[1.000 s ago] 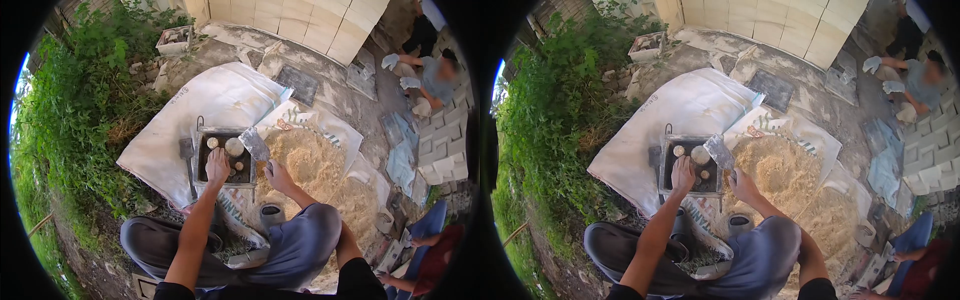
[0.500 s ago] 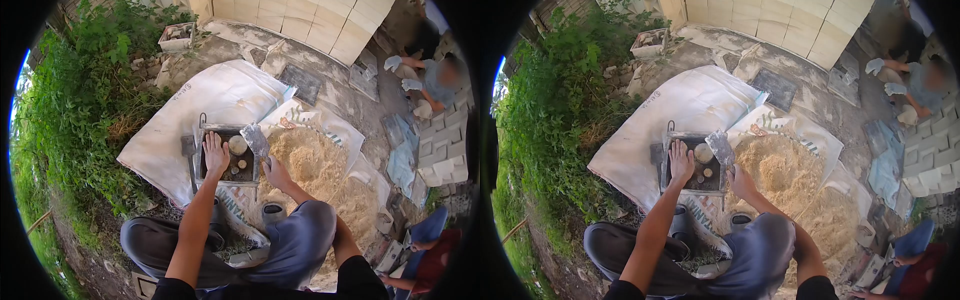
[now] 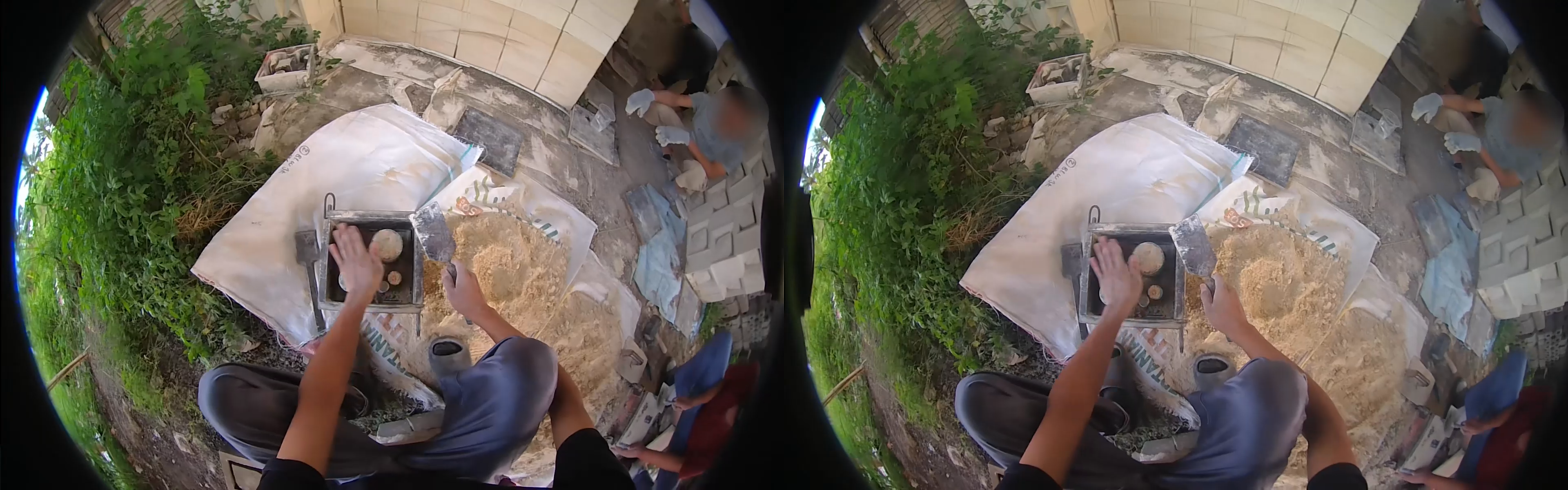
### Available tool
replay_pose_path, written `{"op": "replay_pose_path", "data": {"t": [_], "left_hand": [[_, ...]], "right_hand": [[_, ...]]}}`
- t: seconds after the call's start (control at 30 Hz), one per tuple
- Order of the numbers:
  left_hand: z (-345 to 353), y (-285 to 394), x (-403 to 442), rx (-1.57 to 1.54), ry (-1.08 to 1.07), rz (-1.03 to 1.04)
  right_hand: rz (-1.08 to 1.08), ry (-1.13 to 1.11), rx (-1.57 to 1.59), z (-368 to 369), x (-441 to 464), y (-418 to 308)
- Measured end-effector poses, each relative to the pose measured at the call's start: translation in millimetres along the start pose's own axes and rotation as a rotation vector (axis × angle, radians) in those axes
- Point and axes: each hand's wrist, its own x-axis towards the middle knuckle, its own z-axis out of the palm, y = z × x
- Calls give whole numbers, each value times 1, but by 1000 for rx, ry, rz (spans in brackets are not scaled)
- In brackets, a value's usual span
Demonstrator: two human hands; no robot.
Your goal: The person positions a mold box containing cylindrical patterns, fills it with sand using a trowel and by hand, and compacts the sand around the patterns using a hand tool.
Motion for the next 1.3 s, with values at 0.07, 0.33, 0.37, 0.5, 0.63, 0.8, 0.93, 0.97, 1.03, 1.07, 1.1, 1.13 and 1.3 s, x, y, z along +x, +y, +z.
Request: {"op": "replay_pose_path", "data": {"t": [0.07,0.33,0.37,0.5,0.63,0.8,0.93,0.97,1.03,1.07,1.1,1.13,1.3], "left_hand": [[8,-22,1,-5,-78,38],[27,54,-43,-122,-321,467],[33,61,-46,-231,-228,392],[16,94,-43,-343,-115,560],[37,138,-64,-436,-450,443],[93,148,-107,-188,-590,333],[114,138,-121,-274,-541,426],[115,134,-117,-369,-586,424],[112,132,-109,-424,-555,396],[110,133,-105,-489,-519,371],[111,133,-102,-487,-521,374],[113,132,-99,-535,-520,310],[114,140,-90,-659,-539,85]], "right_hand": [[0,17,5,-6,-2,-6],[63,89,38,-16,-1,23],[128,123,61,-22,-2,30],[240,290,-78,-28,1,88],[313,403,-300,-51,2,113],[506,240,-356,-77,15,138],[455,101,-497,-51,-1,162],[407,155,-461,-43,-5,166],[357,212,-417,-39,-9,155],[410,94,-400,-42,-12,151],[462,-25,-382,-45,-16,146],[465,-23,-378,-43,-20,147],[394,-144,-294,-34,-42,155]]}}
